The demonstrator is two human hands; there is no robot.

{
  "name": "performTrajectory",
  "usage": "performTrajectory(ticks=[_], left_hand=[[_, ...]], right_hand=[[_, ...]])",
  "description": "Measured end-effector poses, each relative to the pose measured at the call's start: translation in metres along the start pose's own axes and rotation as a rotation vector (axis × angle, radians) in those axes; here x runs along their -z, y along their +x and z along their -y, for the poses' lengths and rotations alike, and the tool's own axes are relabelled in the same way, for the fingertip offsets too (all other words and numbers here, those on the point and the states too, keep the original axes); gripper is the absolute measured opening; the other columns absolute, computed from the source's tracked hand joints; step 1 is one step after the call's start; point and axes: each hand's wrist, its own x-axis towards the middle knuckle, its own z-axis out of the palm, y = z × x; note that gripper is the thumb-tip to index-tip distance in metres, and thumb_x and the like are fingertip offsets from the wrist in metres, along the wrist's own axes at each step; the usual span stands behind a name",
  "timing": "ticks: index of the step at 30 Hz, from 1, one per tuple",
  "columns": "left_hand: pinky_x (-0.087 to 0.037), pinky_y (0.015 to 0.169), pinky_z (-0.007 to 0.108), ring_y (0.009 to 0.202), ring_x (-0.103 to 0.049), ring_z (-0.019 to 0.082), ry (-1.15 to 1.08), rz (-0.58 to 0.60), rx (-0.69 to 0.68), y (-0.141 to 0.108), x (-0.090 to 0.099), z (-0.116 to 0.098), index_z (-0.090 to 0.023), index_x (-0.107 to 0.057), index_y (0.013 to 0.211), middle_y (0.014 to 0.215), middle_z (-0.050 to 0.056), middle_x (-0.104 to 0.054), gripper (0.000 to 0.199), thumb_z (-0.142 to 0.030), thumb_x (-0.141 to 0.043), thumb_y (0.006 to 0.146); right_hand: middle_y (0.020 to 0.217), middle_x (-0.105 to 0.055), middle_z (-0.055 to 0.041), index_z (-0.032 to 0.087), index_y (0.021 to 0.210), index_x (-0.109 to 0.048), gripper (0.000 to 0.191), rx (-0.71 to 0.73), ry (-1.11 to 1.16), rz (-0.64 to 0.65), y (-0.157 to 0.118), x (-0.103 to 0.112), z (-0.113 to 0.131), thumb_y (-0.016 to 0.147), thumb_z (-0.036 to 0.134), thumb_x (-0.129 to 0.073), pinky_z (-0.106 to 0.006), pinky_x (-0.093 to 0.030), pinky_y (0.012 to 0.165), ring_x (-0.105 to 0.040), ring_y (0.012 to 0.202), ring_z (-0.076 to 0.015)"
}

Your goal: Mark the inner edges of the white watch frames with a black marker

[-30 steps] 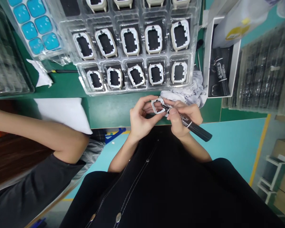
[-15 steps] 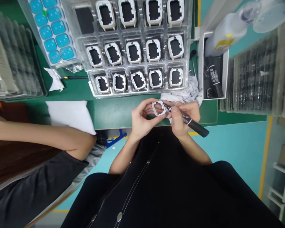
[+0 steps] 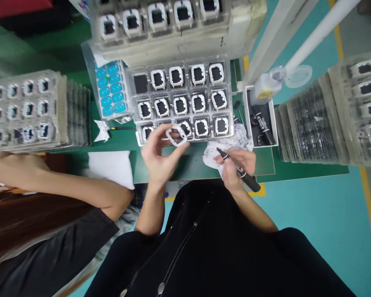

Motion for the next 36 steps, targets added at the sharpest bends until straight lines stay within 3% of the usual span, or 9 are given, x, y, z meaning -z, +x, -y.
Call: performTrajectory(ticks=[2, 5, 9, 12, 19, 23, 26, 30, 36], left_hand=[[-0.065, 0.086, 0.045, 0.120, -0.077, 0.031, 0.213, -0.055, -0.034, 0.041, 0.020, 0.003, -0.029, -0.082, 0.139, 0.144, 0.011, -0.072, 0.063, -0.057, -0.104, 0.087], [-0.063, 0.102, 0.057, 0.127, -0.072, 0.039, 0.448, -0.074, -0.004, 0.101, 0.041, 0.019, -0.025, -0.081, 0.144, 0.146, 0.017, -0.066, 0.069, -0.048, -0.103, 0.083], [-0.057, 0.119, 0.063, 0.130, -0.071, 0.043, 0.548, 0.030, 0.029, 0.164, 0.050, 0.048, -0.023, -0.078, 0.144, 0.136, 0.016, -0.068, 0.069, -0.032, -0.100, 0.079], [-0.052, 0.126, 0.066, 0.134, -0.069, 0.047, 0.587, 0.088, 0.004, 0.190, 0.051, 0.057, -0.022, -0.081, 0.135, 0.132, 0.018, -0.069, 0.058, -0.026, -0.096, 0.079], [-0.047, 0.132, 0.069, 0.134, -0.068, 0.045, 0.772, 0.233, -0.048, 0.193, 0.054, 0.037, -0.013, -0.079, 0.142, 0.126, 0.019, -0.073, 0.053, -0.030, -0.078, 0.092], [-0.045, 0.131, 0.072, 0.142, -0.060, 0.049, 0.856, 0.139, -0.065, 0.180, 0.041, 0.024, -0.010, -0.075, 0.149, 0.142, 0.024, -0.069, 0.058, -0.031, -0.076, 0.096], [-0.043, 0.130, 0.070, 0.145, -0.058, 0.049, 0.781, 0.126, -0.105, 0.178, 0.023, 0.019, -0.015, -0.081, 0.135, 0.141, 0.021, -0.070, 0.043, -0.034, -0.083, 0.096], [-0.047, 0.127, 0.066, 0.132, -0.065, 0.045, 0.726, 0.257, -0.109, 0.192, 0.008, 0.019, -0.016, -0.085, 0.118, 0.126, 0.017, -0.076, 0.032, -0.029, -0.092, 0.089], [-0.049, 0.125, 0.068, 0.121, -0.069, 0.040, 0.750, 0.254, -0.054, 0.206, 0.007, 0.020, -0.013, -0.082, 0.115, 0.114, 0.013, -0.077, 0.041, -0.024, -0.098, 0.078]], right_hand=[[0.085, -0.077, 0.0043, 0.033, 0.127, -0.070, 0.020, 0.010, -0.014, 0.012, -0.001, 0.001, 0.000, 0.111, 0.037, -0.081, -0.037, -0.071, 0.063, -0.084, 0.070, -0.0218], [0.086, -0.078, 0.0031, 0.031, 0.124, -0.071, 0.017, 0.018, -0.056, -0.016, -0.002, 0.003, -0.004, 0.111, 0.034, -0.080, -0.038, -0.070, 0.065, -0.084, 0.069, -0.0218], [0.089, -0.080, 0.0013, 0.030, 0.126, -0.074, 0.022, 0.039, -0.121, 0.024, -0.005, 0.006, -0.009, 0.107, 0.031, -0.084, -0.039, -0.071, 0.069, -0.085, 0.076, -0.0235], [0.097, -0.082, -0.0009, 0.030, 0.127, -0.076, 0.024, 0.028, -0.164, 0.019, -0.009, 0.007, -0.010, 0.105, 0.032, -0.086, -0.037, -0.070, 0.068, -0.085, 0.077, -0.0222], [0.104, -0.083, -0.0033, 0.029, 0.125, -0.078, 0.021, -0.030, -0.204, 0.007, -0.014, 0.000, -0.008, 0.106, 0.037, -0.085, -0.034, -0.070, 0.070, -0.085, 0.082, -0.0211], [0.103, -0.083, -0.0033, 0.029, 0.122, -0.076, 0.021, -0.078, -0.220, 0.035, -0.013, -0.001, -0.003, 0.107, 0.041, -0.084, -0.037, -0.072, 0.074, -0.085, 0.083, -0.0216], [0.102, -0.083, -0.0029, 0.029, 0.122, -0.076, 0.019, -0.084, -0.202, 0.044, -0.011, -0.001, 0.000, 0.108, 0.041, -0.083, -0.036, -0.071, 0.075, -0.084, 0.082, -0.0206], [0.093, -0.081, -0.0011, 0.029, 0.119, -0.076, 0.017, -0.106, -0.181, 0.080, -0.010, -0.002, 0.001, 0.108, 0.042, -0.081, -0.035, -0.068, 0.071, -0.083, 0.078, -0.0202], [0.090, -0.081, 0.0000, 0.029, 0.115, -0.077, 0.017, -0.121, -0.219, 0.063, -0.009, -0.003, 0.000, 0.107, 0.043, -0.082, -0.033, -0.067, 0.067, -0.081, 0.074, -0.0191]])
